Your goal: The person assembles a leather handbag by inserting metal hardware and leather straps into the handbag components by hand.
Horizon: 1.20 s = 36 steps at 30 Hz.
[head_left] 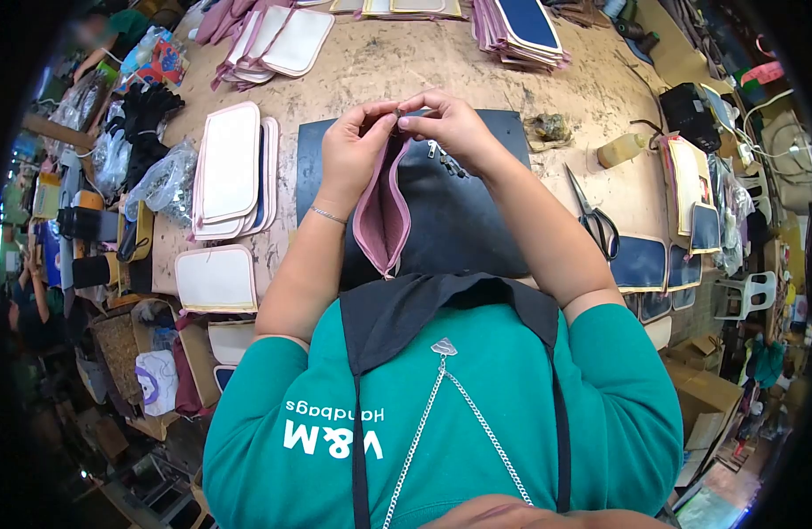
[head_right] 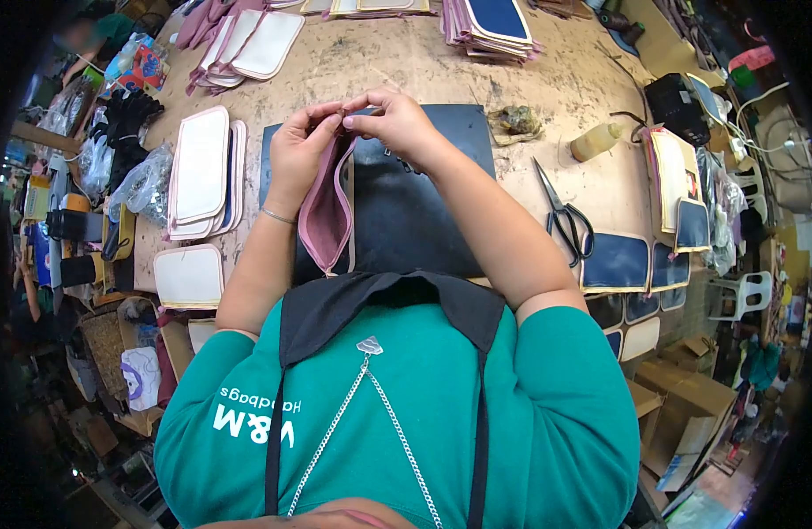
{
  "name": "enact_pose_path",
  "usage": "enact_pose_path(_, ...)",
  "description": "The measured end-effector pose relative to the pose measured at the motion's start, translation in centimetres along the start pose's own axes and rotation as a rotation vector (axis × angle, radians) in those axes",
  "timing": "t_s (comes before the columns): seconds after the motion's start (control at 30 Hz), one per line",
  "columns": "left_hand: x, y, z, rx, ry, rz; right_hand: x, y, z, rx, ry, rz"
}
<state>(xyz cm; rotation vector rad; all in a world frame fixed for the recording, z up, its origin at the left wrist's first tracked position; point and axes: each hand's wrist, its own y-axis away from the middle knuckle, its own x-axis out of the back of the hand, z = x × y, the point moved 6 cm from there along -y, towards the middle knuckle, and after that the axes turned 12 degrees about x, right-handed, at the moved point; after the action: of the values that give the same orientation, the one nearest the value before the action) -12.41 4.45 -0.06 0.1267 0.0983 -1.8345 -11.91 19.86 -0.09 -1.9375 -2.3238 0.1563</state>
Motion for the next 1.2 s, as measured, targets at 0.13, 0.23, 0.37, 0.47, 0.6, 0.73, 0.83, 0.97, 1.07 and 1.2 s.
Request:
enact_pose_path(0.13, 0.9, -0.4, -0.4, 0.041, 0.058, -0.027, -0.1, -0.6, 1.7, 0.038, -0.224, -0.007)
enact_pose_path(0.23, 1.4, -0.5, -0.4, 0.103, 0.045, -0.095, -0.3, -0.4, 1.2, 0.046, -0.199, -0.07)
enact_pose_path(0.37, 0.6, -0.1, 0.4, 0.151, 0.01, -0.174, 0.0, -0.9, 0.1, 0.231, 0.231, -0.162)
enact_pose_path(0.47, 0.6, -0.1, 0.4, 0.111, -0.047, -0.127, 0.0, -0.8, -1.4, 0.253, 0.389, -0.157)
enact_pose_path(0.6, 0.9, -0.1, 0.4, 0.061, -0.146, -0.065, -0.1, -0.7, -1.3, 0.268, 0.422, -0.132)
enact_pose_path(0.73, 0.9, 0.0, 0.8, 0.024, -0.209, -0.034, -0.3, -0.7, -1.0, 0.249, 0.361, -0.099)
enact_pose_path(0.83, 0.8, 0.2, 1.1, -0.007, -0.257, -0.021, -0.4, -0.4, -1.2, 0.239, 0.317, -0.084)
enact_pose_path(0.97, 0.7, 0.8, 1.7, -0.161, -0.418, 0.095, -0.3, -0.1, -1.4, 0.281, 0.408, -0.085)
enact_pose_path(1.07, 0.5, 0.9, 1.3, -0.131, -0.376, 0.098, -0.3, 0.2, -1.8, 0.363, 0.482, -0.069)
enact_pose_path(1.2, 0.3, 1.1, 1.7, -0.207, -0.468, 0.102, -0.2, 0.4, -1.8, 0.305, 0.511, -0.091)
